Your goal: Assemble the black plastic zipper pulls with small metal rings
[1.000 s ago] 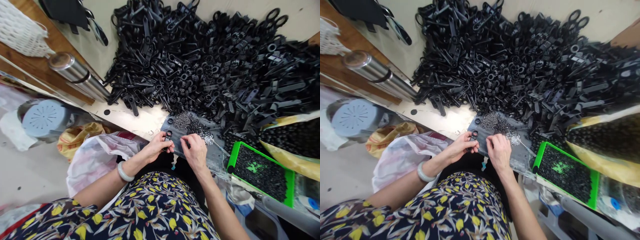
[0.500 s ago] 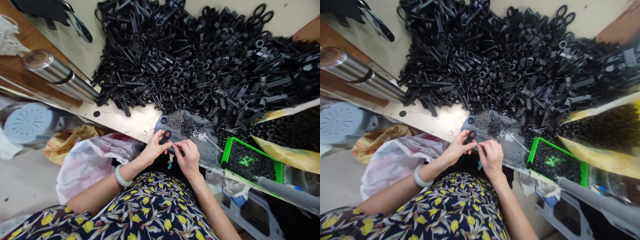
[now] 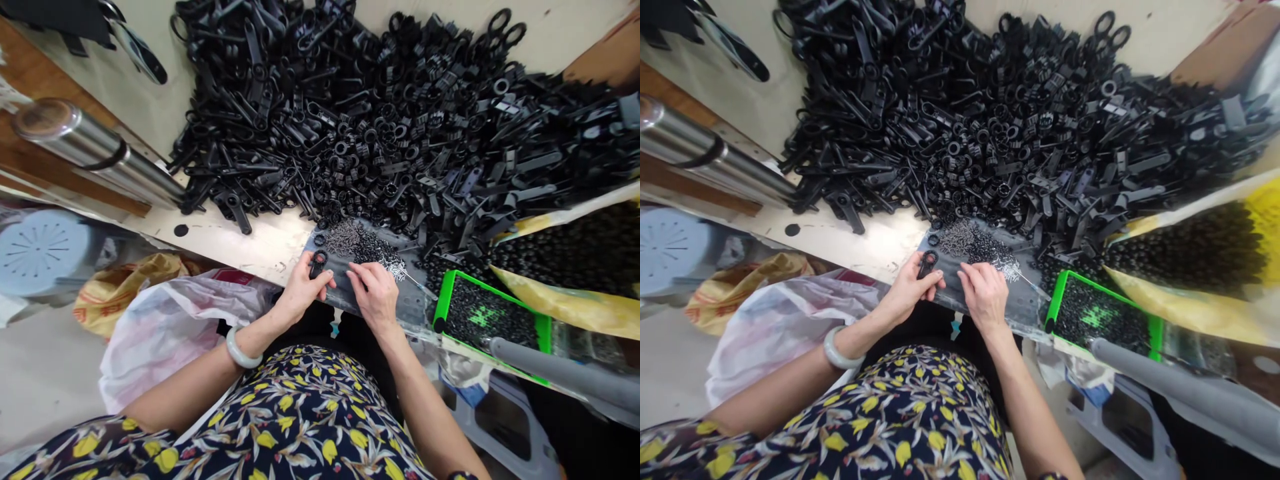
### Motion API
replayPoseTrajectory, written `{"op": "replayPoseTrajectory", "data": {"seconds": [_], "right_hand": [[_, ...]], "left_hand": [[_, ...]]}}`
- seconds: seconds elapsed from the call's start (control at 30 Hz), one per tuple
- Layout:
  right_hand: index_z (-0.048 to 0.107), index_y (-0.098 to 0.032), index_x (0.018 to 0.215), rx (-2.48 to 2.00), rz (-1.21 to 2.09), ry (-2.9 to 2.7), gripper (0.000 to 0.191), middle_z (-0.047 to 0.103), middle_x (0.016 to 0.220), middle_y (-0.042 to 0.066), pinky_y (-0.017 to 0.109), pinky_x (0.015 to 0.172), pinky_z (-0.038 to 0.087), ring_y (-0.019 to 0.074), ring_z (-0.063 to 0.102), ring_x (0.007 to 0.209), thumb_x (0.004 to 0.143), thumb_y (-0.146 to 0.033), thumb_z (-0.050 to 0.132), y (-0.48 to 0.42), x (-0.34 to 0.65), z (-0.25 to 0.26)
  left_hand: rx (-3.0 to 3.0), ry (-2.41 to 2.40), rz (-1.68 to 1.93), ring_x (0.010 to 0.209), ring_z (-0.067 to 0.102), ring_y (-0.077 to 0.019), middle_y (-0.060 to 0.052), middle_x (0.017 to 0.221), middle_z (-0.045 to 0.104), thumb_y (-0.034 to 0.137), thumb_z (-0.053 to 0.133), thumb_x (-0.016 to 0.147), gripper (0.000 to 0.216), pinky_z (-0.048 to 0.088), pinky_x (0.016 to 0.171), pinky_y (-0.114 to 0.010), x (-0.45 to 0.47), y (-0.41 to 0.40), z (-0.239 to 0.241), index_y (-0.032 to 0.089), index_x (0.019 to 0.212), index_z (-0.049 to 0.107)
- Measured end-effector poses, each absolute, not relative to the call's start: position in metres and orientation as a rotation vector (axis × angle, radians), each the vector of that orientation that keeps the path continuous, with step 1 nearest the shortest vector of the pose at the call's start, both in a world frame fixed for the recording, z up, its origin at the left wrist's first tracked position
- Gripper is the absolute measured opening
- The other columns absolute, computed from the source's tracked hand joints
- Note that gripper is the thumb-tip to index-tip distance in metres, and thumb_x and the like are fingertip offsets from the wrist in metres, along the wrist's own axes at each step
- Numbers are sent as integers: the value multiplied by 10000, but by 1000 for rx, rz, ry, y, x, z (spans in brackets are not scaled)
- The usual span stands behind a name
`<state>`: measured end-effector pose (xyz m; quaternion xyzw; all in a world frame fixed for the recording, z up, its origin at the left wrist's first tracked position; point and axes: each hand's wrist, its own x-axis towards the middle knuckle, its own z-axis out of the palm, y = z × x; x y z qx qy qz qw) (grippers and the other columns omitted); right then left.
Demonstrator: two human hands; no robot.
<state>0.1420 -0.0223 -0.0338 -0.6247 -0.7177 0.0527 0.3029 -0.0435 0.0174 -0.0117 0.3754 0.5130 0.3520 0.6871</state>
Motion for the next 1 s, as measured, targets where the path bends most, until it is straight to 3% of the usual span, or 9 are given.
{"op": "replayPoseTrajectory", "data": {"seconds": [0.23,0.4,0.67,0.83,1.0], "right_hand": [[724,-231,992,-1794,105,-1926,165,728,899,36,342,801,445,198,640,835,1040,-361,634,-21,156,-33],[728,-218,960,-1834,77,-1944,179,716,892,46,338,818,449,204,633,872,1048,-302,597,-16,152,-32],[757,-241,951,-1529,856,-1477,125,687,864,10,286,612,444,145,558,680,996,-320,671,-25,135,-3],[766,-237,969,-1486,928,-1476,138,693,897,19,286,643,445,145,583,734,1014,-295,650,-30,125,4],[761,-234,960,-1484,942,-1495,146,688,900,18,288,648,445,144,586,739,1020,-297,643,-30,128,0]], "left_hand": [[684,1134,817,445,598,-89,-15,757,773,359,794,760,507,344,406,-156,-42,15,-11,231,1045,395],[669,1107,823,453,611,-89,-24,772,781,389,816,762,519,342,405,-149,-40,15,-9,226,1044,411],[661,1078,827,447,586,-67,13,775,752,364,792,813,459,332,397,-142,-39,11,-4,222,1063,435],[723,1058,851,437,553,-53,92,660,633,350,764,862,389,337,401,-131,-38,6,-2,225,1068,459],[733,1065,854,434,555,-46,80,724,660,345,776,842,406,344,397,-132,-37,3,0,224,1061,457]]}}
